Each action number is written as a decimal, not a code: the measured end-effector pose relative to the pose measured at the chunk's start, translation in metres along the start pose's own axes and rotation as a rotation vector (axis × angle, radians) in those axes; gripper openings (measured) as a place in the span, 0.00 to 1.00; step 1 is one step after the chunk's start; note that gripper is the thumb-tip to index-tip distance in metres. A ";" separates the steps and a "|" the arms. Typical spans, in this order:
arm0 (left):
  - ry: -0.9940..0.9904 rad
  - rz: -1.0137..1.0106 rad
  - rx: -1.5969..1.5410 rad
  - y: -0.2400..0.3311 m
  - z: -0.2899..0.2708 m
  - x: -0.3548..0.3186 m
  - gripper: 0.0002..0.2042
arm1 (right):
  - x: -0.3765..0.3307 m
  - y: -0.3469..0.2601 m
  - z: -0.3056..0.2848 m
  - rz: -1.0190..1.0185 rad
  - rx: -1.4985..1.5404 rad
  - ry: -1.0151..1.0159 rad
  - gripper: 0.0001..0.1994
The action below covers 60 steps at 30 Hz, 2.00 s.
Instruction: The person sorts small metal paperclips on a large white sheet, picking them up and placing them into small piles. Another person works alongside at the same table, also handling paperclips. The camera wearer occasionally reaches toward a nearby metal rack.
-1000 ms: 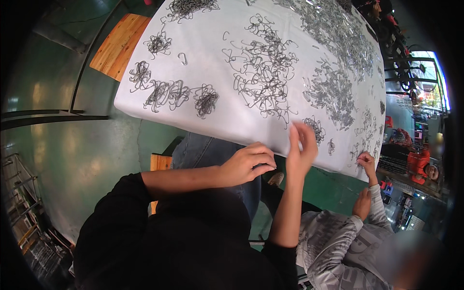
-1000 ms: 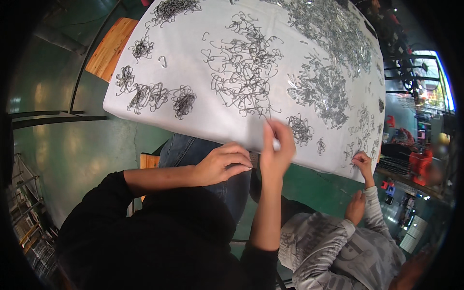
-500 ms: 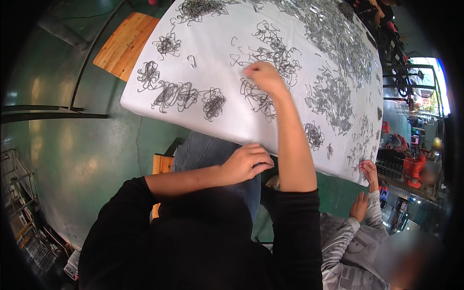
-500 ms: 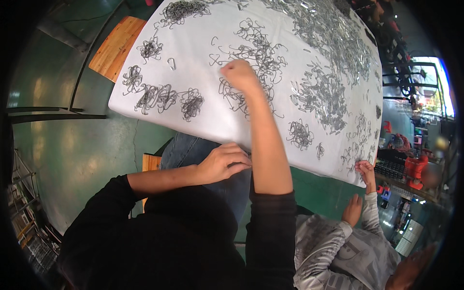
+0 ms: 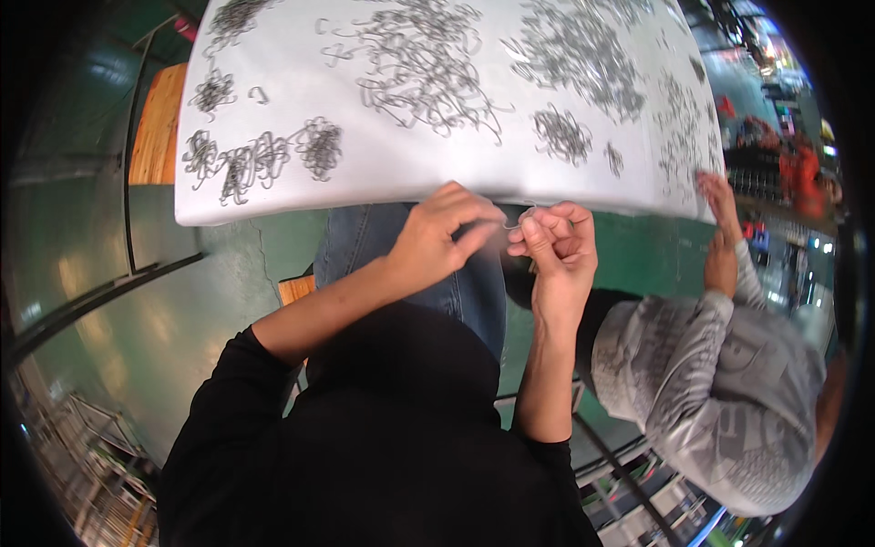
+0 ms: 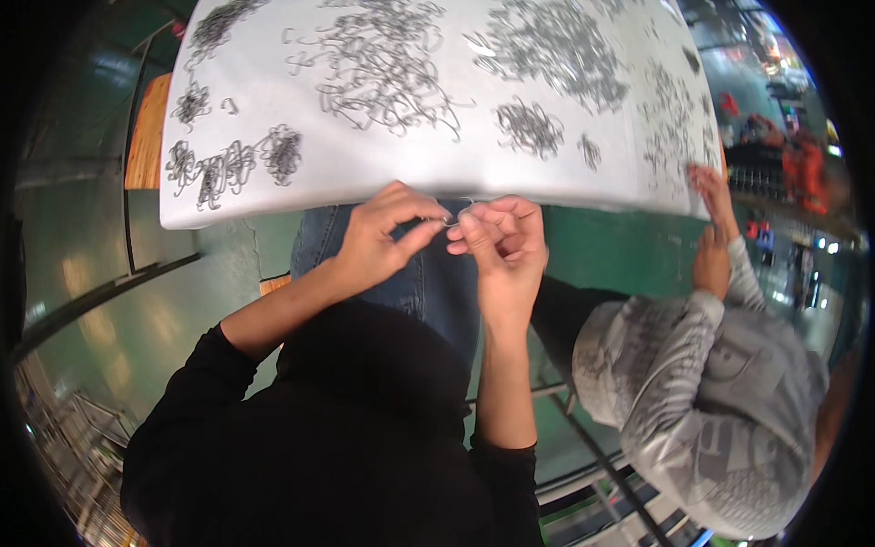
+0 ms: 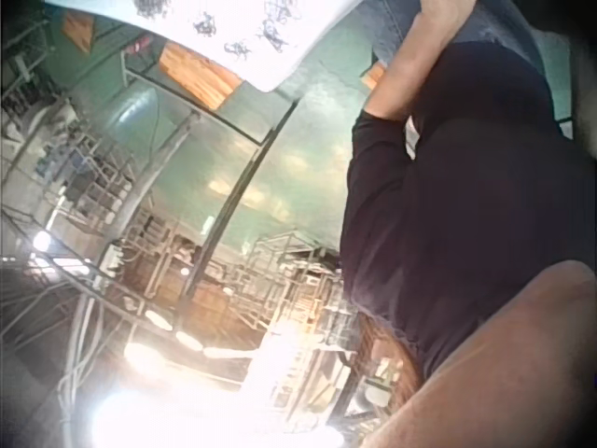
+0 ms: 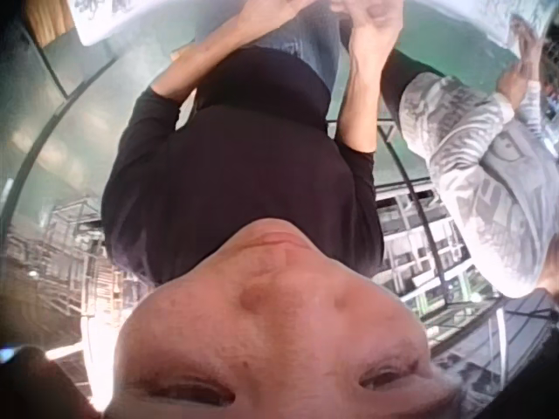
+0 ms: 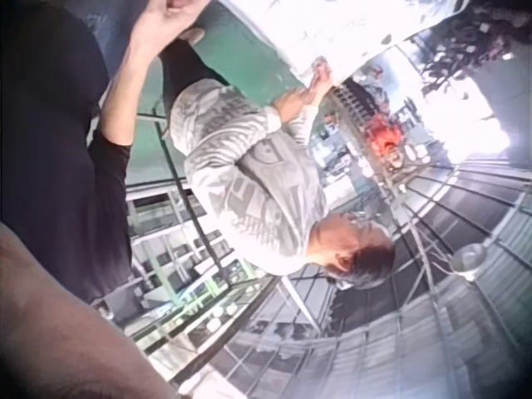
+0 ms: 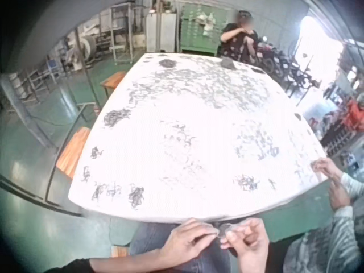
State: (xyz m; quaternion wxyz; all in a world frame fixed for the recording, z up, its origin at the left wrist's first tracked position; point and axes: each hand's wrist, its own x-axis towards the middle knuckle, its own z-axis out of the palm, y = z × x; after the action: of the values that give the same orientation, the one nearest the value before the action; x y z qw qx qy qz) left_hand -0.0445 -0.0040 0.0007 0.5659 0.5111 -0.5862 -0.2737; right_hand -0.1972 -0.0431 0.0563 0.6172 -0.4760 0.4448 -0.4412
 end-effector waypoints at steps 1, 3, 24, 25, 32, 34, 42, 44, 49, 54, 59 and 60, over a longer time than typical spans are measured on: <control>0.008 -0.008 -0.003 0.003 0.003 0.001 0.08 | -0.009 0.001 0.000 -0.032 -0.002 0.034 0.12; -0.025 -0.046 -0.003 0.008 0.006 0.003 0.08 | -0.021 0.003 -0.001 -0.042 0.003 0.114 0.12; -0.118 0.251 0.750 -0.094 0.060 0.175 0.08 | -0.025 0.031 -0.015 -0.470 -0.160 0.282 0.11; -0.132 0.319 0.894 -0.097 0.066 0.182 0.08 | -0.025 0.031 -0.014 -0.452 -0.170 0.277 0.11; -0.181 0.273 0.838 -0.077 0.064 0.185 0.05 | -0.022 0.034 -0.010 -0.426 -0.187 0.237 0.11; -0.175 0.043 0.414 -0.060 0.055 0.167 0.07 | -0.022 0.035 -0.009 -0.412 -0.186 0.223 0.11; -0.113 -0.467 -0.204 0.021 0.010 0.062 0.08 | -0.014 0.035 0.001 -0.442 -0.225 0.135 0.10; -0.144 -0.541 -0.248 0.030 0.002 0.053 0.08 | -0.014 0.034 0.006 -0.448 -0.214 0.118 0.10; -0.112 -0.606 -0.255 0.041 -0.009 0.041 0.07 | -0.014 0.034 0.014 -0.491 -0.217 0.098 0.10; -0.080 -0.546 -0.258 0.050 -0.015 0.035 0.07 | -0.016 0.037 0.017 -0.526 -0.273 0.130 0.09; 0.005 -0.429 -0.086 0.052 -0.014 0.025 0.06 | -0.019 0.041 0.017 -0.663 -0.562 0.147 0.10; 0.002 -0.432 -0.089 0.051 -0.014 0.022 0.06 | -0.019 0.041 0.017 -0.694 -0.625 0.145 0.10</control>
State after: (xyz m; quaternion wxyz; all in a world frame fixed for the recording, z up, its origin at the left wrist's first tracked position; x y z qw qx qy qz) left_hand -0.0427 -0.0043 0.0575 0.5168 0.5996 -0.4498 -0.4137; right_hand -0.1794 -0.0151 0.0209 0.2278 -0.7274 0.4127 -0.4987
